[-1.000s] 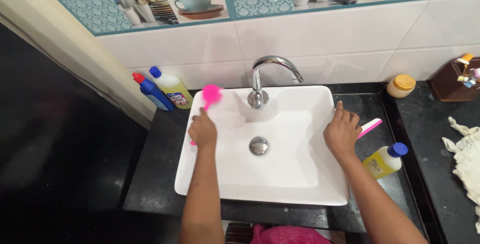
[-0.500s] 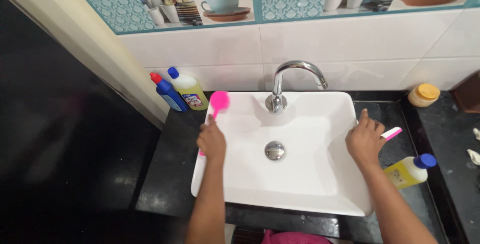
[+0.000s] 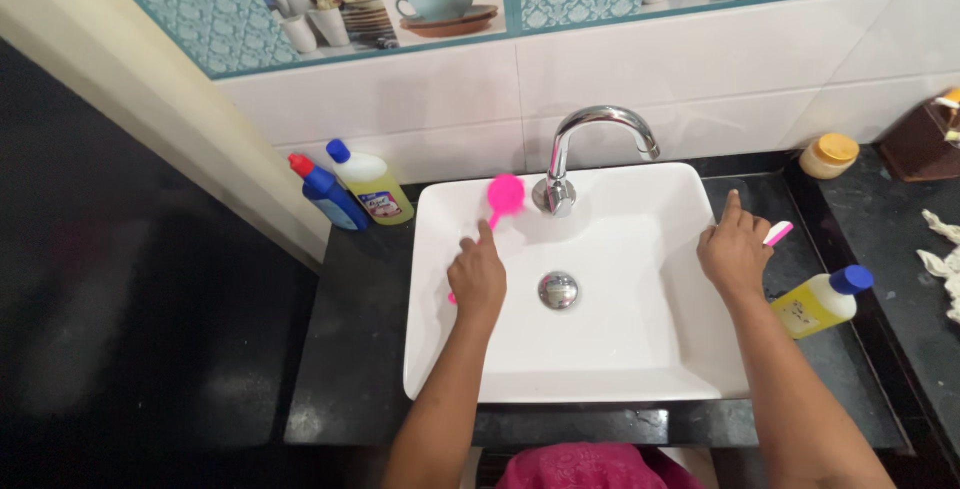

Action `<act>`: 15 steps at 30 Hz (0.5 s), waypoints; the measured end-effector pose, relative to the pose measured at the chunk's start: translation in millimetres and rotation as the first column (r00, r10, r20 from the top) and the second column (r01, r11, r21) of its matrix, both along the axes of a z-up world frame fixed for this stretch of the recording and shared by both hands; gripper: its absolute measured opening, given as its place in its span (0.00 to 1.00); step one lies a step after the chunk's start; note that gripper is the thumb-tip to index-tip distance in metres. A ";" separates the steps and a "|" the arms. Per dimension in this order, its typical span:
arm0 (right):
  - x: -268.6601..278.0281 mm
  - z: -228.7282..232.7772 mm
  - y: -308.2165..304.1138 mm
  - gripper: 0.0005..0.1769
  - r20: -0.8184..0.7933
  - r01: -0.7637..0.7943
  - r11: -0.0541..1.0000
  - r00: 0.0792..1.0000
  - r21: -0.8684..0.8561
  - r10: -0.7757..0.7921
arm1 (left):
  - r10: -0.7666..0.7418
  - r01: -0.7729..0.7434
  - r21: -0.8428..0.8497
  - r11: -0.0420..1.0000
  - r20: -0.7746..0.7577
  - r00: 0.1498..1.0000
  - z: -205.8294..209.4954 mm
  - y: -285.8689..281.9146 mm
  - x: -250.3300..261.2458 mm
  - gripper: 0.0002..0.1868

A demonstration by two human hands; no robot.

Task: The person applies liquid soap to a pink scrub brush and scrubs the interior of a white bathroom sink. They rinse the brush and sink under running water, then scrub the faucet and surrounding countertop before rinsing again.

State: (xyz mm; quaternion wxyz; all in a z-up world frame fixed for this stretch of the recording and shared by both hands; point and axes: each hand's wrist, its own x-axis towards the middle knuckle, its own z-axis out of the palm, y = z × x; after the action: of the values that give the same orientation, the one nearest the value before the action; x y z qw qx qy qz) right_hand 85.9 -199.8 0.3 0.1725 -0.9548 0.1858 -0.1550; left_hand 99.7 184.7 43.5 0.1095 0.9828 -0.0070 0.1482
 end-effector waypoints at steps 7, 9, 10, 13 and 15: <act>2.6 3.2 1.9 0.40 0.016 0.021 0.999 1.000 -0.032 -0.021 | -0.159 0.162 0.088 0.983 -0.039 0.987 13.7 17.0 -34.3 0.29; -0.6 0.1 3.9 0.40 0.008 0.030 0.999 1.000 -0.042 -0.029 | -0.152 0.149 0.064 0.987 0.039 0.988 18.0 10.7 -2.0 0.28; -3.7 -1.1 6.1 0.40 0.003 0.029 0.998 1.000 -0.048 -0.029 | -0.131 0.129 0.064 0.990 0.028 0.991 20.3 5.8 15.2 0.27; -0.2 6.0 7.5 0.40 0.004 0.028 0.996 1.000 -0.084 -0.028 | -0.148 0.142 0.109 0.984 0.051 0.988 26.0 -12.4 42.7 0.25; 0.1 9.2 8.7 0.39 -0.012 0.027 0.993 1.000 -0.112 -0.028 | -0.171 0.166 0.113 0.980 0.043 0.984 24.7 -17.5 37.6 0.25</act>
State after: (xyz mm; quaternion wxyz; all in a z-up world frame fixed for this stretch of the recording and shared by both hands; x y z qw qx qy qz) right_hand 86.1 -191.1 9.5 0.1152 -0.9614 0.1910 -0.1613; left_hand 137.3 167.2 68.3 0.0677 0.9790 -0.1012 0.1633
